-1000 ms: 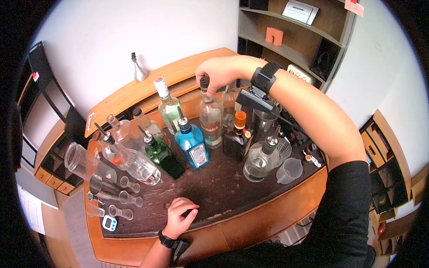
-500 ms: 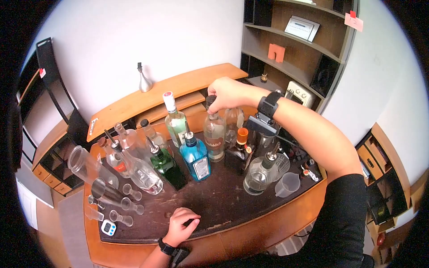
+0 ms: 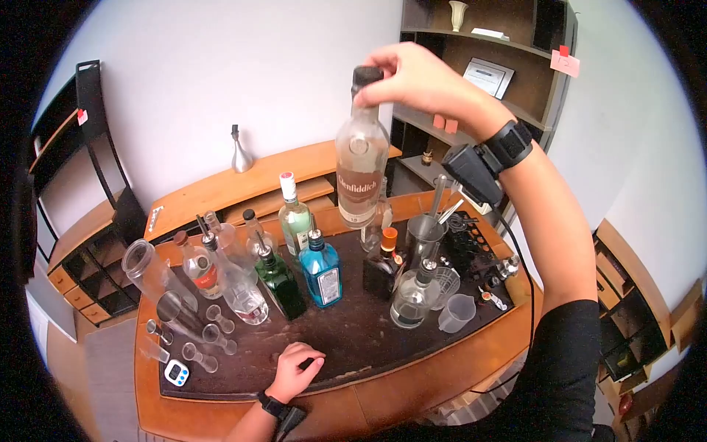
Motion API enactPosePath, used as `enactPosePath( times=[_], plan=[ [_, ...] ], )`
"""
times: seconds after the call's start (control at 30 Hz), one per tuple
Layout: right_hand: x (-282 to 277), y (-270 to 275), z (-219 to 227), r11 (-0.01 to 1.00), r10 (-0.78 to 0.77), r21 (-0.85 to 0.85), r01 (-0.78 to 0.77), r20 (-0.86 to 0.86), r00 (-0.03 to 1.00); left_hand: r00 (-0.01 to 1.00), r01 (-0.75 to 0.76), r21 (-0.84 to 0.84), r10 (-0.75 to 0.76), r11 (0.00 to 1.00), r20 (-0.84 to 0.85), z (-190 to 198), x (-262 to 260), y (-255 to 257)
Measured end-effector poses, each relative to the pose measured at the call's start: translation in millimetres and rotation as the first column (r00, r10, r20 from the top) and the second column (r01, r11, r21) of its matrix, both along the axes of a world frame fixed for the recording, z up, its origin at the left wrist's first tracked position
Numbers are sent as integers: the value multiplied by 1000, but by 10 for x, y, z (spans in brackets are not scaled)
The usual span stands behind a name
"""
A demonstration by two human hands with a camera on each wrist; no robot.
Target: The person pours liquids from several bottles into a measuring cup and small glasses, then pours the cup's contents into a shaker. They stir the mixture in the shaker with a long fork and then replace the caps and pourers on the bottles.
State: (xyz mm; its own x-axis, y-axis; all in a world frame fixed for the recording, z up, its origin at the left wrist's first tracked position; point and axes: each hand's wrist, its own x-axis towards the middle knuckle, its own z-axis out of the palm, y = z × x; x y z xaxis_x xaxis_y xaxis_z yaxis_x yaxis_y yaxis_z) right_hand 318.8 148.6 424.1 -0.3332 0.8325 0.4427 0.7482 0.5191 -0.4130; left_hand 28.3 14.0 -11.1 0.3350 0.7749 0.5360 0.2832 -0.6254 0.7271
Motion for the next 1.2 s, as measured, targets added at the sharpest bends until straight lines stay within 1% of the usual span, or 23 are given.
enactPosePath(
  times=[0.03, 0.1, 0.13, 0.2, 0.23, 0.3, 0.33, 0.37, 0.43, 0.47, 0.5, 0.57, 0.63, 0.7, 0.73, 0.77, 0.83, 0.87, 0.9, 0.97, 1.03, 1.13, 1.2],
  plan=[
    [75, 118, -13, 968, 206, 152, -201, -18, 978, 1000, 2, 5, -2, 1000, 2, 9, 4, -15],
    [74, 18, 45, 968, 230, 127, -217, -95, 969, 998, -33, -56, 36, 998, 43, 58, 9, -39],
    [62, -41, 40, 968, 229, 129, -216, -96, 969, 997, -51, -50, 53, 997, 54, 57, 11, -38],
    [10, -173, -35, 964, 262, 6, -267, -210, 942, 990, -87, -96, 97, 992, 101, 62, -2, -62],
    [-30, -241, -102, 963, 262, -1, -269, -217, 940, 982, -112, -102, 126, 988, 140, 13, 0, -54],
    [-143, -389, -303, 916, 315, -150, -371, -300, 900, 972, -138, -158, 164, 978, 168, -8, -19, -53],
    [-191, -437, -451, 896, 333, -176, -409, -344, 878, 968, -140, -173, 172, 975, 185, -20, -31, -44],
    [-208, -460, -538, 854, 327, -286, -434, -354, 876, 962, -145, -189, 183, 971, 202, -48, -45, -35],
    [-340, -610, -801, 821, 372, -300, -485, -365, 854, 944, -108, -251, 178, 962, 277, -123, -62, -21],
    [-373, -629, -922, 794, 398, -325, -513, -360, 844, 953, -48, -273, 126, 961, 275, -149, -115, -12],
    [-450, -722, -1015, 782, 373, -366, -504, -372, 850, 953, -57, -280, 136, 958, 271, -119, -131, -49],
    [-587, -899, -1198, 738, 389, -395, -547, -413, 824, 966, 28, -124, 6, 992, 260, 15, -92, -63],
    [-668, -931, -1469, 802, 416, -305, -514, -332, 847, 991, 57, -82, -47, 995, 127, 60, -94, -80],
    [-825, -1102, -1530, 844, 404, -285, -454, -217, 888, 998, -8, -55, 12, 998, 63, 128, -52, -149],
    [-866, -1141, -1618, 877, 406, -217, -430, -147, 902, 999, -22, -67, 25, 998, 41, 183, -32, -163],
    [-924, -1165, -1713, 891, 437, -97, -444, -89, 895, 998, -42, -74, 45, 996, 38, 145, -31, -141],
    [-1020, -1207, -1887, 885, 458, -52, -463, -93, 884, 993, -83, -195, 96, 977, 62, 25, -49, -87],
    [-1062, -1230, -1940, 866, 491, -36, -499, -121, 862, 988, -90, -183, 111, 979, 107, 88, -49, -91],
    [-1093, -1246, -2007, 852, 517, -18, -524, -135, 845, 987, -104, -192, 125, 976, 100, 77, -57, -76],
    [-1133, -1256, -2128, 827, 551, -7, -563, -194, 812, 992, -63, -200, 84, 978, 98, -4, -65, -31],
    [-1117, -1264, -2130, 819, 561, -14, -574, -193, 805, 993, -86, -219, 101, 972, 58, -166, -52, 17],
    [-1103, -1292, -2151, 812, 569, -20, -584, -199, 798, 985, -104, -203, 130, 974, 116, -167, -48, -5],
    [-1096, -1300, -2155, 810, 569, -24, -586, -207, 796, 990, -81, -216, 104, 973, 100, -124, -56, 10]
  ],
)
